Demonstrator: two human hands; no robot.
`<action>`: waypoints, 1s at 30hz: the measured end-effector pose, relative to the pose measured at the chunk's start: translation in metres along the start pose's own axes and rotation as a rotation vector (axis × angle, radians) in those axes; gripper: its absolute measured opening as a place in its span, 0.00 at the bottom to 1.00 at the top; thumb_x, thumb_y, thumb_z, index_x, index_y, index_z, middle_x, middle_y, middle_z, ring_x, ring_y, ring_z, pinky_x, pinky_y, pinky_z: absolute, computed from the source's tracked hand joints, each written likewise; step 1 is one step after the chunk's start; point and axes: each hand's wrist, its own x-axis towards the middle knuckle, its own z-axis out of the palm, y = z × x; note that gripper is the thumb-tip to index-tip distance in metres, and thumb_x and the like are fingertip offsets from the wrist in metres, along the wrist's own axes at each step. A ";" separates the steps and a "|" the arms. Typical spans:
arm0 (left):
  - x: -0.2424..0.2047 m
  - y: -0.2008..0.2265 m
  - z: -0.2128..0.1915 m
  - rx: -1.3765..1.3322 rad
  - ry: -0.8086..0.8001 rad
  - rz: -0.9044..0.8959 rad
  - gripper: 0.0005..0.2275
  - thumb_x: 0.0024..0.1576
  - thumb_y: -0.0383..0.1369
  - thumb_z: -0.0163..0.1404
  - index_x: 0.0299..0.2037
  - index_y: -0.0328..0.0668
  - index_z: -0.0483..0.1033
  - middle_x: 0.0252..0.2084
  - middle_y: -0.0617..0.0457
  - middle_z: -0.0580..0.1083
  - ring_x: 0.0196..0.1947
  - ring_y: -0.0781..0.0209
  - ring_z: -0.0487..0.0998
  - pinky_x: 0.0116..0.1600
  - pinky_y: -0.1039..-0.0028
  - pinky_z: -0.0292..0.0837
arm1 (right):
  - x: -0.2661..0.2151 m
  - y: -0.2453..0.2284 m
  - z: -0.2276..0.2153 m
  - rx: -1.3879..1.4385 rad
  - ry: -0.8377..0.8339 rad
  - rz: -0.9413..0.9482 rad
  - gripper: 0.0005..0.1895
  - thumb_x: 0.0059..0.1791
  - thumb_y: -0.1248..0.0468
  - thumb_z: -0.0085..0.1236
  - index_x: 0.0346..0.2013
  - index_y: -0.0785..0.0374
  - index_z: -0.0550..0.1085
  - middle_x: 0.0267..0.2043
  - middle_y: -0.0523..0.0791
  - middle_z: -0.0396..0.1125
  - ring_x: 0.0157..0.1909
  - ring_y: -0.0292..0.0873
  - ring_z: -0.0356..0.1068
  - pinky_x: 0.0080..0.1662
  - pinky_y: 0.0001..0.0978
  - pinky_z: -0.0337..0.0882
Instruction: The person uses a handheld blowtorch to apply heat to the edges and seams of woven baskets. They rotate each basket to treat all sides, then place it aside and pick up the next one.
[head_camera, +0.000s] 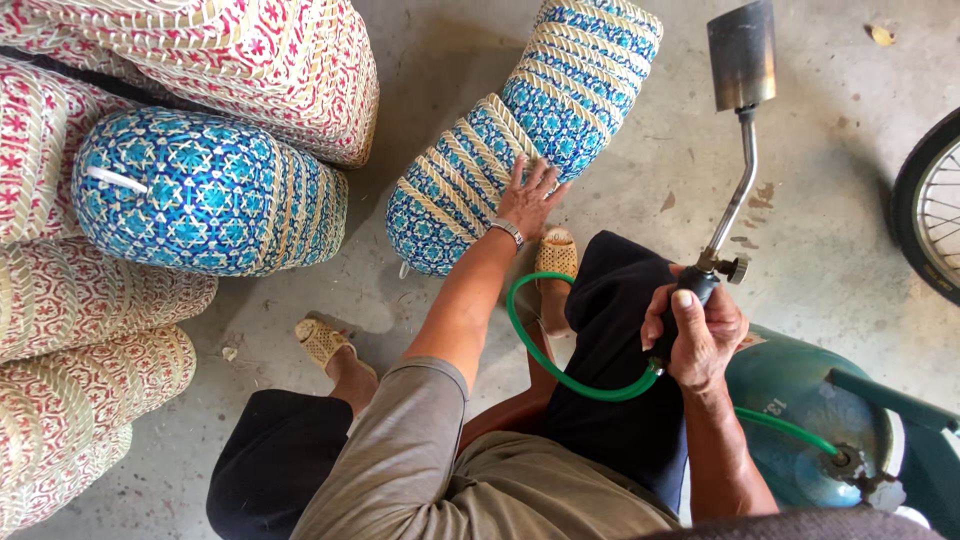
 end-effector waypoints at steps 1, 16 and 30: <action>0.001 -0.001 0.000 0.068 -0.033 -0.016 0.37 0.51 0.48 0.54 0.72 0.57 0.54 0.71 0.48 0.57 0.73 0.42 0.47 0.71 0.39 0.30 | 0.001 0.000 0.001 -0.001 -0.003 0.000 0.14 0.59 0.66 0.50 0.58 0.70 0.70 0.33 0.51 0.67 0.24 0.41 0.66 0.25 0.34 0.70; -0.115 -0.013 0.070 0.252 0.460 0.181 0.10 0.48 0.34 0.48 0.28 0.45 0.85 0.37 0.53 0.80 0.51 0.53 0.71 0.59 0.60 0.63 | 0.006 0.004 0.005 0.029 -0.020 0.001 0.13 0.59 0.65 0.51 0.55 0.69 0.69 0.34 0.50 0.67 0.25 0.40 0.66 0.26 0.33 0.69; -0.268 0.002 0.096 -0.901 0.724 -0.759 0.24 0.55 0.42 0.62 0.18 0.33 0.63 0.21 0.41 0.62 0.25 0.46 0.65 0.34 0.53 0.60 | -0.001 -0.018 0.018 -0.271 -0.042 -0.072 0.11 0.63 0.63 0.52 0.41 0.70 0.69 0.29 0.45 0.66 0.25 0.35 0.64 0.28 0.30 0.67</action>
